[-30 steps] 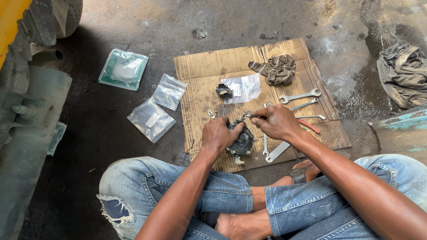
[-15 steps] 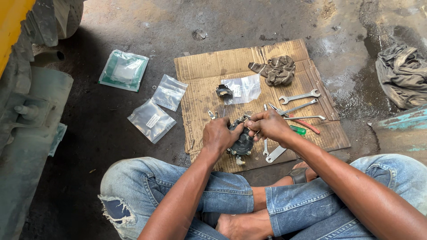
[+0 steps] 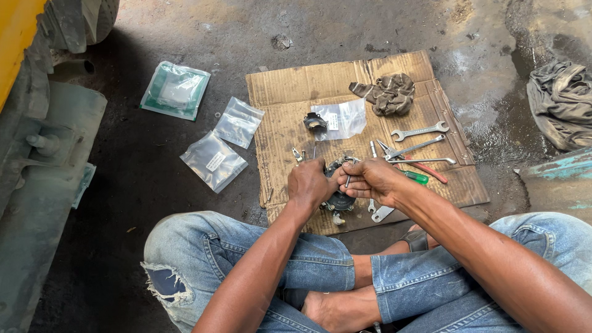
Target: The person sits on the floor and assembles a mechanical component, likely a carburetor, using various tools. They use a screwdriver to tighten screws, a wrench to adjust fittings, and pliers to manipulate small parts. The person also handles small plastic bags containing new parts and a rag for cleaning.
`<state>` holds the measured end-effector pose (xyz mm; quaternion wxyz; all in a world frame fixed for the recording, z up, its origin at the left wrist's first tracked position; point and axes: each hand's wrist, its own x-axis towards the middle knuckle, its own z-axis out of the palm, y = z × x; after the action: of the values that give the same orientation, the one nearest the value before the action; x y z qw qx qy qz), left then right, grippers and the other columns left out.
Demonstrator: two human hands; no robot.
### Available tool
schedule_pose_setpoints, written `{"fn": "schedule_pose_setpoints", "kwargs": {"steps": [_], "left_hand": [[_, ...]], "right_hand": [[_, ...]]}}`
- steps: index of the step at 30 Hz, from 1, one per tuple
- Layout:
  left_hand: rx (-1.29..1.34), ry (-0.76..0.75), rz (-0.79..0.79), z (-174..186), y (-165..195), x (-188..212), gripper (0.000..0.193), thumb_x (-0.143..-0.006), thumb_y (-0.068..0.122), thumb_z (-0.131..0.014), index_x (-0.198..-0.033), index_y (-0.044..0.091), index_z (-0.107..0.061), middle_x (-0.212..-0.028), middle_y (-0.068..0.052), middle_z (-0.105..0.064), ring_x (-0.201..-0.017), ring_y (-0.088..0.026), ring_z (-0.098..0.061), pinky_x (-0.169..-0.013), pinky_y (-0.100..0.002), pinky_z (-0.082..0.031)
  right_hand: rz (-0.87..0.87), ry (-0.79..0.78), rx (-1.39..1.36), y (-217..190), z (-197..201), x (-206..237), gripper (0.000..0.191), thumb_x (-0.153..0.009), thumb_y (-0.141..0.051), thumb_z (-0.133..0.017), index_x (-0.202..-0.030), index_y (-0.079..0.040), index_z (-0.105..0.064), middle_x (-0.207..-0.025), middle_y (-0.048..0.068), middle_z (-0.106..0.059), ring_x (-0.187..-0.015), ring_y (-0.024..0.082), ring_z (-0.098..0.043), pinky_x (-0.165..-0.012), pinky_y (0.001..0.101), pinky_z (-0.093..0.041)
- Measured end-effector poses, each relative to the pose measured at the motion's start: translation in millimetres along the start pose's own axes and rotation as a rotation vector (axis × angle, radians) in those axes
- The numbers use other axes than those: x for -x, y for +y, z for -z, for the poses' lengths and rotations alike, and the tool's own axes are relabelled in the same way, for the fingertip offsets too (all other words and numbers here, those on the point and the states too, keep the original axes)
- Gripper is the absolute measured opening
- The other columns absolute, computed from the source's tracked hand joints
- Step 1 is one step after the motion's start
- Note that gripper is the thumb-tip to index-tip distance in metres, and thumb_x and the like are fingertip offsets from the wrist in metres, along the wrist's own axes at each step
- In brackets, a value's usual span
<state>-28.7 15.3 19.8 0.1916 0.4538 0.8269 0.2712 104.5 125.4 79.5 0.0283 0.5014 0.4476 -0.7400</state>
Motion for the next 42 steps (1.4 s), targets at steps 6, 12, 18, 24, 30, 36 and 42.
{"fn": "schedule_pose_setpoints", "kwargs": {"steps": [6,12,18,24,30,36,42], "left_hand": [[-0.038,-0.025,-0.036,-3,1,0,0.035,-0.075,0.039,-0.078,-0.085,0.006,-0.073,-0.083,-0.017,-0.074,-0.075,-0.031,-0.075,-0.069,-0.045,-0.059],[0.036,-0.054,0.059,7,3,1,0.051,-0.080,0.056,-0.073,-0.091,0.006,-0.075,-0.080,-0.019,-0.075,-0.075,-0.033,-0.075,-0.069,-0.046,-0.059],[0.023,0.017,0.030,8,10,3,0.055,-0.079,0.058,-0.072,-0.087,0.004,-0.077,-0.082,-0.021,-0.074,-0.079,-0.037,-0.074,-0.071,-0.047,-0.059],[0.035,0.033,0.003,9,7,3,0.056,-0.080,0.059,-0.072,-0.088,0.004,-0.077,-0.082,-0.022,-0.074,-0.079,-0.038,-0.074,-0.073,-0.049,-0.058],[0.043,-0.046,0.035,12,5,2,0.057,-0.081,0.060,-0.071,-0.093,0.005,-0.076,-0.079,-0.021,-0.074,-0.077,-0.036,-0.074,-0.071,-0.048,-0.059],[0.024,0.009,0.031,8,8,3,0.055,-0.080,0.059,-0.071,-0.087,0.005,-0.077,-0.080,-0.021,-0.073,-0.077,-0.036,-0.074,-0.070,-0.048,-0.058],[0.033,0.020,0.033,8,7,3,0.059,-0.080,0.062,-0.070,-0.087,0.004,-0.075,-0.079,-0.022,-0.073,-0.077,-0.037,-0.074,-0.069,-0.048,-0.058]], "right_hand": [[-0.007,0.027,0.008,-6,-4,-2,0.026,-0.102,-0.022,-0.058,-0.100,0.001,-0.069,-0.081,0.009,-0.075,-0.065,0.014,-0.074,-0.060,0.0250,-0.063],[0.013,0.070,0.144,-3,1,3,0.027,-0.100,-0.028,-0.061,-0.097,-0.003,-0.070,-0.074,0.004,-0.071,-0.060,0.012,-0.071,-0.053,0.0223,-0.059],[0.084,0.112,0.354,-6,8,9,0.028,-0.098,-0.028,-0.066,-0.094,0.000,-0.070,-0.072,0.005,-0.071,-0.057,0.012,-0.068,-0.049,0.0229,-0.055],[0.192,0.275,0.684,-12,-5,20,0.029,-0.095,-0.026,-0.069,-0.090,0.001,-0.075,-0.066,0.007,-0.072,-0.056,0.015,-0.067,-0.049,0.0286,-0.055],[0.469,0.431,1.191,-19,-9,32,0.030,-0.088,-0.035,-0.074,-0.082,-0.006,-0.079,-0.058,0.012,-0.073,-0.053,0.019,-0.069,-0.057,0.0374,-0.053],[0.204,0.244,0.803,-18,-18,27,0.037,-0.097,-0.030,-0.064,-0.085,0.004,-0.073,-0.066,0.012,-0.074,-0.053,0.017,-0.070,-0.048,0.0325,-0.055],[0.082,0.190,0.511,-18,-21,15,0.038,-0.103,-0.029,-0.057,-0.093,0.006,-0.066,-0.070,0.013,-0.072,-0.052,0.015,-0.067,-0.043,0.0263,-0.055]]}}
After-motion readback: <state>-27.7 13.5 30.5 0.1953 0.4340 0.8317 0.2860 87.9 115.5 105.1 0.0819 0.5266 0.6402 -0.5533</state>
